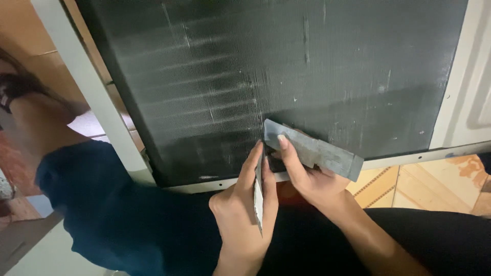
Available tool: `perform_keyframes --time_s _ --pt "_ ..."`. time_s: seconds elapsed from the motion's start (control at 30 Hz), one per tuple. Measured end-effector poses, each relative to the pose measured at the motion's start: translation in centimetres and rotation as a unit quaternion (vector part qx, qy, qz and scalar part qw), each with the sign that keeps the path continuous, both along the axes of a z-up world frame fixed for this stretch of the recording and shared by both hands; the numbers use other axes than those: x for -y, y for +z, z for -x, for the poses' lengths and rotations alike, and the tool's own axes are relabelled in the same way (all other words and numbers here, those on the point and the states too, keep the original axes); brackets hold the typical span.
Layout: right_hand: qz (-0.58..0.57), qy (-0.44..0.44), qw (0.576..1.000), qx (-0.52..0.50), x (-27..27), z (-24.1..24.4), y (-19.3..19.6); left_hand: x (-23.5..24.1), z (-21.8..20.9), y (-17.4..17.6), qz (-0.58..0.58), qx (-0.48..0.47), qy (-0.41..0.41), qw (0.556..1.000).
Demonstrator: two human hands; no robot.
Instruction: The person scrapes a black textured panel using two small rectangular tools, one white and one gray, held in each hand. They repeatedly rub the tools against the panel surface in a focused area, occasionally adjusting grip and position.
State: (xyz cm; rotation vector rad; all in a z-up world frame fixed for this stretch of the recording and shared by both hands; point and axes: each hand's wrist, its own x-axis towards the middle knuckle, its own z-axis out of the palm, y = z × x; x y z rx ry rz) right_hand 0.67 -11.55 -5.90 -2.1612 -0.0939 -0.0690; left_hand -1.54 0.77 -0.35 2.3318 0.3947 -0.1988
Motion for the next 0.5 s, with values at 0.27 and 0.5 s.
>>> perform_keyframes --time_s 0.27,0.5 --pt "0.126 0.11 0.986 0.01 -0.1 -1.5 2.4 -0.3 0.5 -0.2 0.019 -0.006 -0.026 0.999" --pt "0.115 0.129 0.984 -0.042 -0.3 -1.3 3.5 -0.6 0.5 -0.1 0.043 -0.017 -0.036 0.998"
